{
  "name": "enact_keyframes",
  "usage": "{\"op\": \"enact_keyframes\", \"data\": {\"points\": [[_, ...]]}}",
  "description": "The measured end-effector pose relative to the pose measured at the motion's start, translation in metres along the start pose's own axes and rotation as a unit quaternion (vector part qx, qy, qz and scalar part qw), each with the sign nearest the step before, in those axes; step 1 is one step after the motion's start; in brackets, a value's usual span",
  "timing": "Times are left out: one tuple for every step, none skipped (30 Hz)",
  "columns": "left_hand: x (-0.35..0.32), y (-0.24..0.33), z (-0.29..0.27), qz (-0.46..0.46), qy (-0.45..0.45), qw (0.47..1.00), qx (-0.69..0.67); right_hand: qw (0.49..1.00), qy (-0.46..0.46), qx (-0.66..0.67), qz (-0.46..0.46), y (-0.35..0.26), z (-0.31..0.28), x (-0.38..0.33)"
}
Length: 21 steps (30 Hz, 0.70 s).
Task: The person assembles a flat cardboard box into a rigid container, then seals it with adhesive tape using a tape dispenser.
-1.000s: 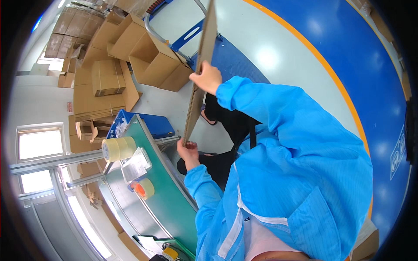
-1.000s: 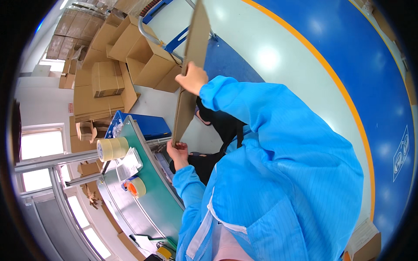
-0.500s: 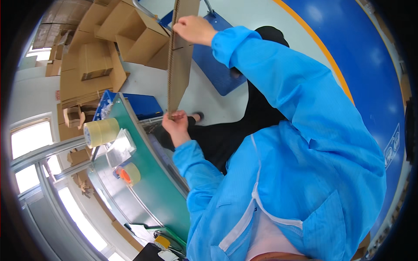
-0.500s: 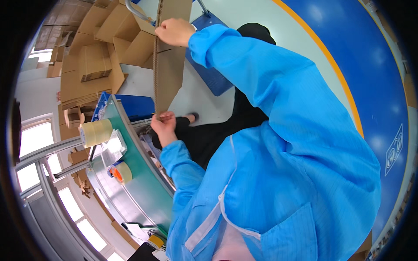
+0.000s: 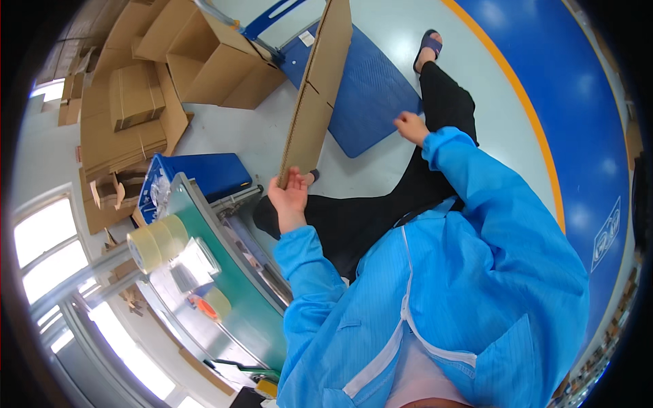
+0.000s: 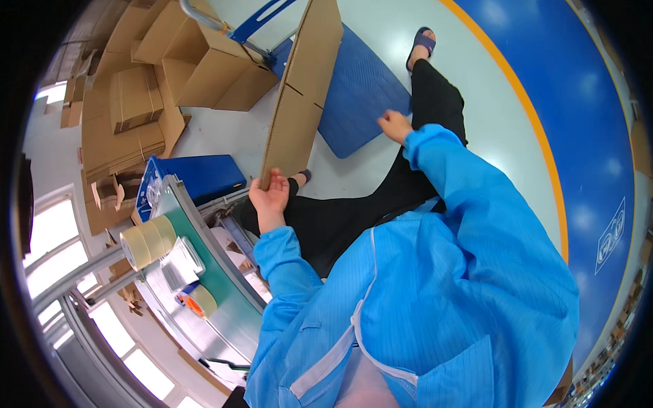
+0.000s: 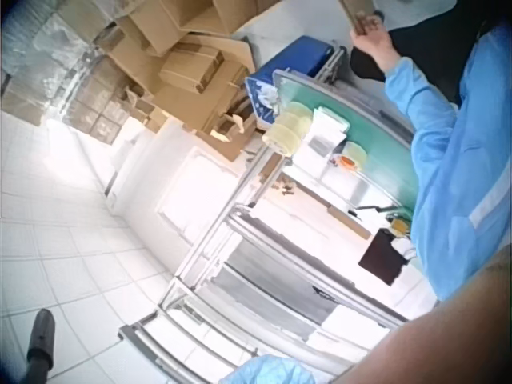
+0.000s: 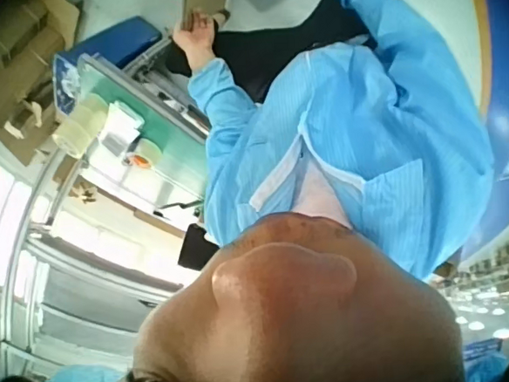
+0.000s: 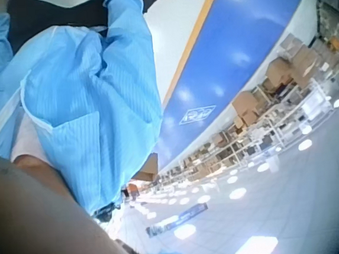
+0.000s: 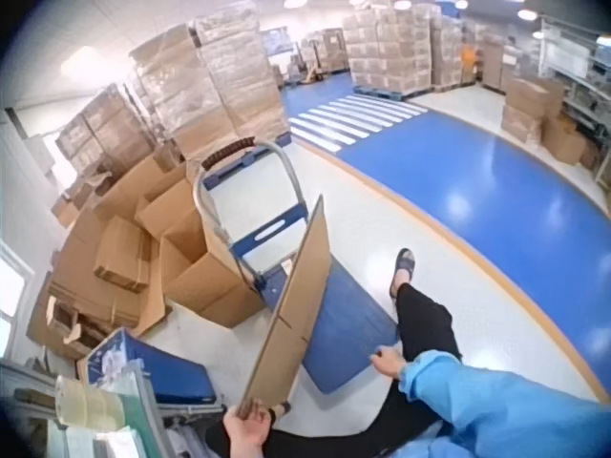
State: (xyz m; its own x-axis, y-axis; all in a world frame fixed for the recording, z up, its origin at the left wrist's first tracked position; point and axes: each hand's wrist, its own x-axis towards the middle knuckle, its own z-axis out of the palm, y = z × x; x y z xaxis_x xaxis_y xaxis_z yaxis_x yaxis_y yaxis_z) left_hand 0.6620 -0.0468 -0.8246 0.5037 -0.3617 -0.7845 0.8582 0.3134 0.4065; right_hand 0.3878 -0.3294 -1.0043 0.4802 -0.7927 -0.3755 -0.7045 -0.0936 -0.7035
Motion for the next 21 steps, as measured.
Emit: {"op": "enact_keyframes", "data": {"points": [[-0.005,-0.013,0.008,-0.007,-0.021,0.999,0.030,0.997,-0.044,0.005,0.061,0.034,0.005,-0.012],[-0.009,-0.014,-0.008,-0.027,-0.052,0.998,-0.005,0.997,-0.055,0.013,0.059,0.024,0.022,-0.023],[-0.011,-0.013,-0.028,-0.044,-0.077,0.995,-0.043,0.997,-0.079,0.020,0.015,-0.002,0.035,-0.032],[-0.012,-0.017,-0.042,-0.048,-0.080,0.994,-0.065,0.995,-0.092,0.026,-0.026,-0.023,0.040,-0.035],[-0.009,-0.026,-0.048,-0.081,-0.078,0.991,-0.077,0.995,-0.090,0.031,-0.023,-0.040,0.040,-0.030],[-0.005,-0.038,-0.057,-0.063,-0.069,0.995,-0.040,0.971,-0.110,0.206,0.045,-0.056,0.039,-0.025],[-0.003,-0.053,-0.057,-0.046,-0.060,0.997,-0.004,0.913,-0.123,0.372,0.110,-0.061,0.038,-0.019],[-0.006,-0.067,-0.060,-0.023,-0.075,0.996,0.039,0.902,-0.120,0.389,0.141,-0.062,0.033,-0.017],[-0.011,-0.077,-0.057,-0.003,-0.091,0.992,0.083,0.903,-0.114,0.390,0.142,-0.054,0.033,-0.015],[-0.011,-0.081,-0.052,0.011,-0.107,0.988,0.111,0.925,-0.059,0.349,0.140,-0.046,0.033,-0.016],[-0.012,-0.081,-0.047,0.009,-0.111,0.987,0.113,0.942,-0.004,0.306,0.138,-0.037,0.032,-0.017],[-0.015,-0.077,-0.044,0.042,-0.100,0.981,0.160,0.939,-0.024,0.317,0.132,-0.032,0.030,-0.023],[-0.019,-0.073,-0.041,0.075,-0.088,0.972,0.206,0.939,-0.026,0.318,0.131,-0.031,0.031,-0.024],[-0.023,-0.069,-0.038,0.087,-0.084,0.970,0.210,0.933,-0.039,0.335,0.127,-0.030,0.030,-0.025],[-0.025,-0.066,-0.040,0.089,-0.086,0.969,0.212,0.926,-0.049,0.355,0.123,-0.030,0.028,-0.026],[-0.029,-0.062,-0.044,0.120,-0.095,0.956,0.251,0.925,-0.047,0.358,0.121,-0.031,0.025,-0.027],[-0.034,-0.057,-0.047,0.151,-0.103,0.940,0.289,0.915,-0.102,0.368,0.130,-0.031,0.021,-0.028],[-0.039,-0.051,-0.049,0.175,-0.106,0.930,0.307,0.902,-0.153,0.378,0.140,-0.030,0.016,-0.030],[-0.043,-0.044,-0.055,0.200,-0.101,0.921,0.318,0.902,-0.152,0.381,0.138,-0.039,0.011,-0.034],[-0.047,-0.034,-0.060,0.205,-0.106,0.918,0.323,0.807,-0.149,0.548,0.163,-0.050,0.008,-0.037],[-0.050,-0.028,-0.059,0.211,-0.114,0.914,0.326,0.683,-0.140,0.694,0.179,-0.055,0.004,-0.035]]}}
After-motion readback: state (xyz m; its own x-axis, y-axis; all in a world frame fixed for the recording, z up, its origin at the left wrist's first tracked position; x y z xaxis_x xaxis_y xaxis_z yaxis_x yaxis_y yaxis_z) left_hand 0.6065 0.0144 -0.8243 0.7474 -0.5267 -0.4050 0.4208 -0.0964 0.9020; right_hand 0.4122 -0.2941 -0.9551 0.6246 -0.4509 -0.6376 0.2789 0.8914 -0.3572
